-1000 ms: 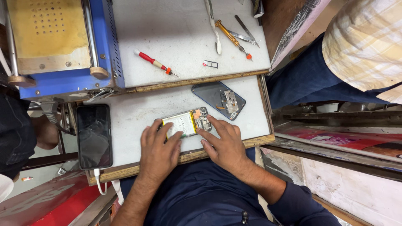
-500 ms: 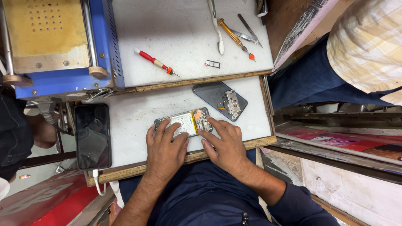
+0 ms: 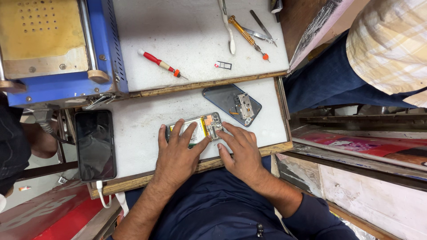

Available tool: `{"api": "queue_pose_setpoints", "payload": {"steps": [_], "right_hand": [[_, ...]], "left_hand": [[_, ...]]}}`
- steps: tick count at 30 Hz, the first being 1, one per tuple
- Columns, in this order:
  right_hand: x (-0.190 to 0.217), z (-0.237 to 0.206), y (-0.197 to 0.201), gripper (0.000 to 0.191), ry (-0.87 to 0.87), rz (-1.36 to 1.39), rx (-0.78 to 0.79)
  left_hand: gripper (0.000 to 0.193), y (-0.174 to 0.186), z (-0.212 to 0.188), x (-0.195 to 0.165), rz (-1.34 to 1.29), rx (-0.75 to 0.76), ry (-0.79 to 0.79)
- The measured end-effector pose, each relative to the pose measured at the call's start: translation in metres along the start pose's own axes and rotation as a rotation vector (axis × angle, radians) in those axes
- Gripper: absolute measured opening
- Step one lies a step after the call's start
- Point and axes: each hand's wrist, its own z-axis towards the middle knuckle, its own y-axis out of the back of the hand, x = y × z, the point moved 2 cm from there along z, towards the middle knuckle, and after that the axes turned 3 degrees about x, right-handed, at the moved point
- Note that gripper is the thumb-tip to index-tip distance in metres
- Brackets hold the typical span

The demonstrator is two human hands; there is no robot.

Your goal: The person disassembles a smartphone by prying open the back cover and removing the battery. They then use a screwdriver to unscrew components from the motherboard and place them on the workbench. Finally, they wipe the back cover with a green cloth.

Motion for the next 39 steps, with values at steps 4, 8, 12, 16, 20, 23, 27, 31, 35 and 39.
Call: {"api": "queue_pose_setpoints", "payload": {"steps": [4,8,12,16,20,23,27,31,35,39], "right_hand": [[0.000,0.001,0.000,0.040,-0.008,0.009,0.006],[0.001,0.001,0.002,0.039,-0.001,0.018,-0.006],[0.001,0.001,0.002,0.038,-0.007,0.023,-0.010],[0.000,0.001,0.003,0.038,-0.007,0.022,-0.013],[0.000,0.002,0.003,0.038,-0.002,0.011,-0.007],[0.001,0.002,0.003,0.038,0.001,0.017,-0.005],[0.001,0.002,0.002,0.036,-0.005,0.017,-0.002],[0.000,-0.001,0.003,0.035,-0.002,0.016,-0.011],[-0.001,-0.002,0.003,0.034,-0.003,0.007,-0.003],[0.000,-0.002,0.004,0.035,0.001,0.021,-0.010]], "left_hand": [[0.041,0.006,0.001,-0.007,0.037,-0.028,-0.012],[0.039,0.007,0.004,-0.014,0.085,-0.026,-0.015],[0.041,0.005,0.002,-0.015,0.069,-0.071,-0.021],[0.044,0.005,-0.003,-0.009,0.038,-0.144,-0.055],[0.043,0.002,-0.005,-0.006,0.021,-0.115,-0.055],[0.042,0.002,-0.004,-0.007,0.043,-0.101,-0.057],[0.040,0.003,-0.002,-0.011,0.090,-0.054,-0.040],[0.043,0.005,-0.001,-0.012,0.020,-0.094,-0.023],[0.045,0.003,-0.002,-0.012,0.053,-0.066,-0.022],[0.046,0.001,-0.003,-0.011,0.082,-0.057,-0.041]]}}
